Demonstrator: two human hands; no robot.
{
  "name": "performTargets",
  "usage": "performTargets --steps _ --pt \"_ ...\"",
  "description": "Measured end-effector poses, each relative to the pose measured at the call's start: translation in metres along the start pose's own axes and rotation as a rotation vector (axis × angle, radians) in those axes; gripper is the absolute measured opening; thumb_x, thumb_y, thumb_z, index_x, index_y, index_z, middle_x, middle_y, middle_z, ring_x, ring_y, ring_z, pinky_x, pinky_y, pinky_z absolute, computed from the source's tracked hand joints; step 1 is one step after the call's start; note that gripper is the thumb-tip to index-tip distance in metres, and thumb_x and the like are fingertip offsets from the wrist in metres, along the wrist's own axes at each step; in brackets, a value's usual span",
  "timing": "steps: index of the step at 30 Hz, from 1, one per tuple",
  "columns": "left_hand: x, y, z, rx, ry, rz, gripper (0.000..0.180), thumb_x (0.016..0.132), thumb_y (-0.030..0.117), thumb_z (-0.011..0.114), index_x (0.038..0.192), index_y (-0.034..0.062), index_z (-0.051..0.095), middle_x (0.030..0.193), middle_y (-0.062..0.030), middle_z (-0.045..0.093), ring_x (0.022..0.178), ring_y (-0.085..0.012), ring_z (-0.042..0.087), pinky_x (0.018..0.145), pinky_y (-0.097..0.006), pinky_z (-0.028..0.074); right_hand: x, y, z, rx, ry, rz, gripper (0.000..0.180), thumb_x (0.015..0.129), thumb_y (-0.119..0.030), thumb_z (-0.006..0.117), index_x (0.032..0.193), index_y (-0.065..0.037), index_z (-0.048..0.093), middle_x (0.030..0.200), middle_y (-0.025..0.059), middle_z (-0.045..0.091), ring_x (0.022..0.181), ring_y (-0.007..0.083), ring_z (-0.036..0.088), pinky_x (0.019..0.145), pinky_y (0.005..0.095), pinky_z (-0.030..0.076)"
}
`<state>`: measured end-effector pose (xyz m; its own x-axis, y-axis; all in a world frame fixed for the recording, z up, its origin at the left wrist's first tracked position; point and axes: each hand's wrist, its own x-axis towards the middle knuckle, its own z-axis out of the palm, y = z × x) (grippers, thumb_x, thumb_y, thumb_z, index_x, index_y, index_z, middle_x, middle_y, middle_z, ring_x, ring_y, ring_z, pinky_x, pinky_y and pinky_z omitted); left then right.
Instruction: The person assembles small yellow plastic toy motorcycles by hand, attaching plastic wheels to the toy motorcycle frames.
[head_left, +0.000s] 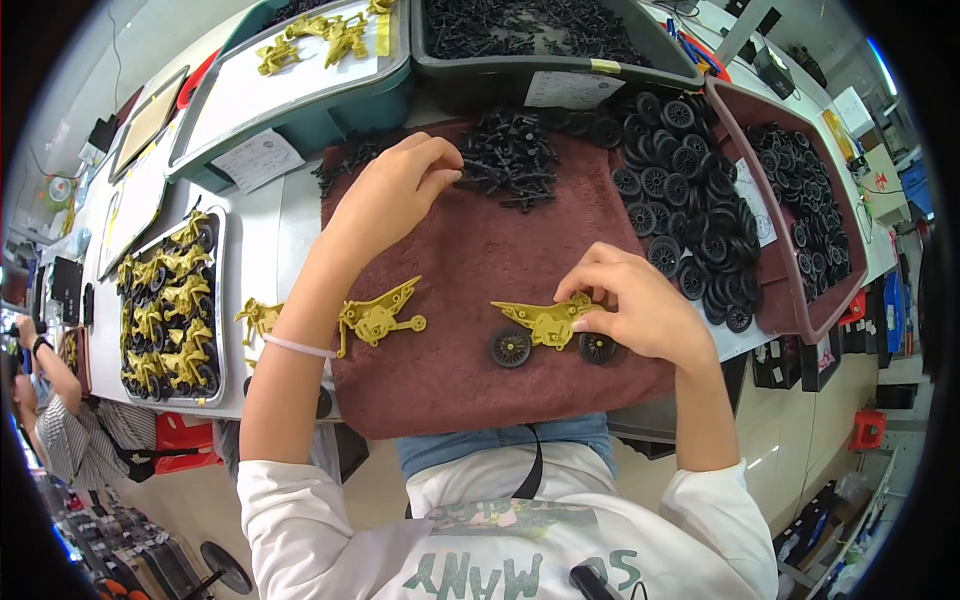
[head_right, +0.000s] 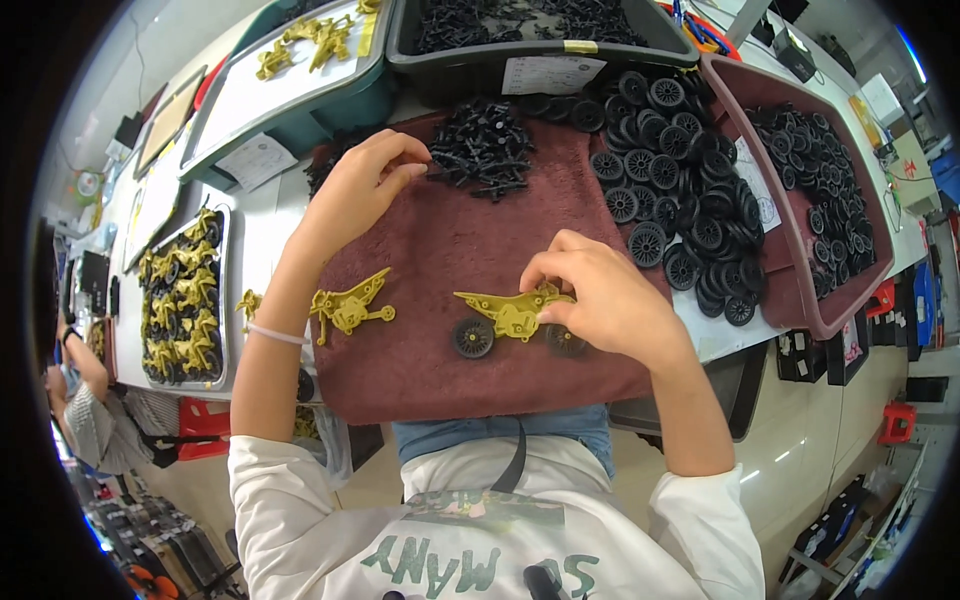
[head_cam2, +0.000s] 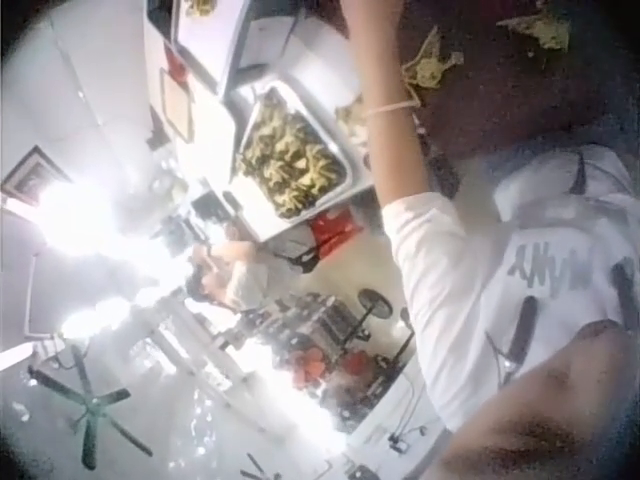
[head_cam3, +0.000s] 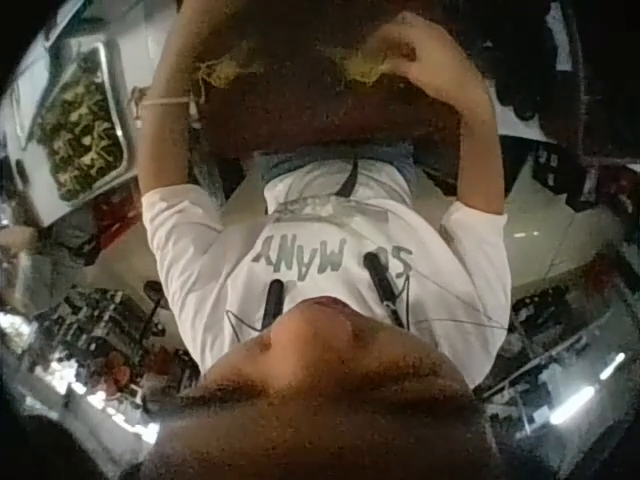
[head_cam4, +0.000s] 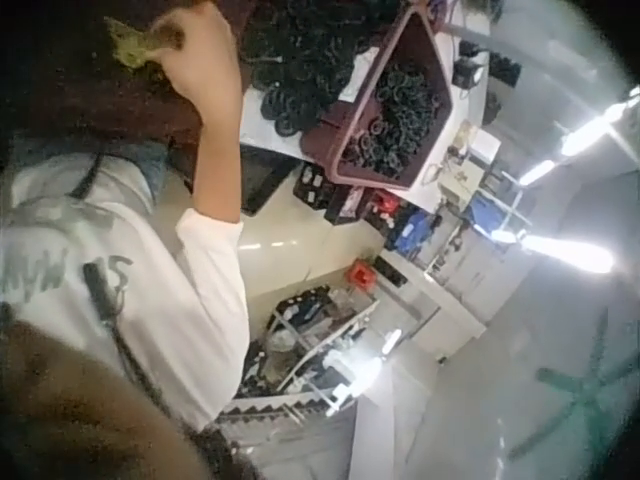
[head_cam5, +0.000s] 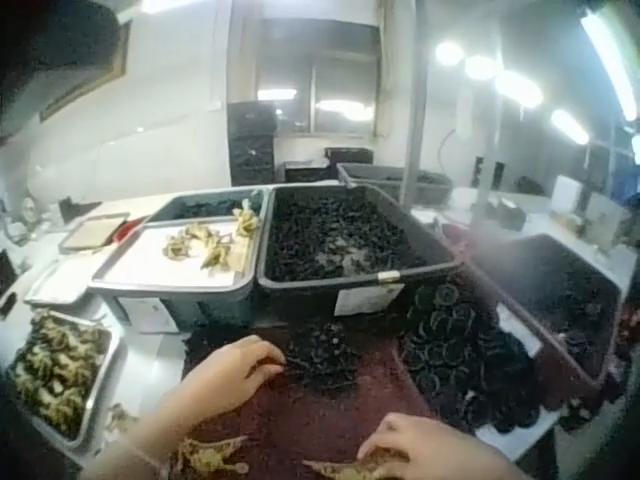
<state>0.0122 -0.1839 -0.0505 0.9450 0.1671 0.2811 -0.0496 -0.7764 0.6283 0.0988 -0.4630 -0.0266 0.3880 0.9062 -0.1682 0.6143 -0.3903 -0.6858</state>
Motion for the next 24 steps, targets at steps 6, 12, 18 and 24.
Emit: performTargets --steps 6,12,18,24 --pt "-0.003 -0.011 -0.019 0.224 0.011 -0.119 0.014 0.091 0.01 0.062 0.101 0.001 0.063 0.094 -0.0107 0.063 0.078 -0.0239 0.061 0.073 -0.034 0.049 0.05 -0.01 -0.025 -0.237 0.138 -0.198 0.027 0.082 -0.008 0.067 0.108 -0.003 0.063 0.107 0.0111 0.058 0.102 0.0327 0.059 0.089 0.039 0.048" --pt "-0.053 0.027 -0.064 0.171 0.062 -0.27 0.015 0.089 0.014 0.065 0.095 -0.0002 0.064 0.085 -0.0124 0.064 0.075 -0.0238 0.06 0.068 -0.034 0.048 0.133 -0.005 0.014 -0.407 0.302 -0.443 0.02 0.08 -0.009 0.07 0.094 0.0 0.06 0.105 0.0146 0.055 0.102 0.0315 0.059 0.083 0.0414 0.053" --pt "-0.146 0.051 -0.094 0.05 0.074 -0.478 0.013 0.088 0.008 0.065 0.095 -0.0028 0.065 0.085 -0.0091 0.064 0.072 -0.0164 0.057 0.068 -0.029 0.046 0.131 -0.004 0.005 -0.508 0.216 -0.362 0.017 0.076 -0.005 0.071 0.089 -0.001 0.06 0.095 0.0152 0.061 0.088 0.0344 0.066 0.075 0.0432 0.055" --pt "-0.168 0.071 -0.085 0.046 0.127 -0.49 0.01 0.088 0.003 0.063 0.095 -0.0036 0.063 0.086 -0.0097 0.064 0.075 -0.0167 0.059 0.069 -0.028 0.046 0.13 -0.014 0.001 -0.531 0.088 -0.299 0.016 0.077 -0.002 0.067 0.09 -0.007 0.059 0.093 0.0115 0.063 0.089 0.0314 0.066 0.072 0.0434 0.054"
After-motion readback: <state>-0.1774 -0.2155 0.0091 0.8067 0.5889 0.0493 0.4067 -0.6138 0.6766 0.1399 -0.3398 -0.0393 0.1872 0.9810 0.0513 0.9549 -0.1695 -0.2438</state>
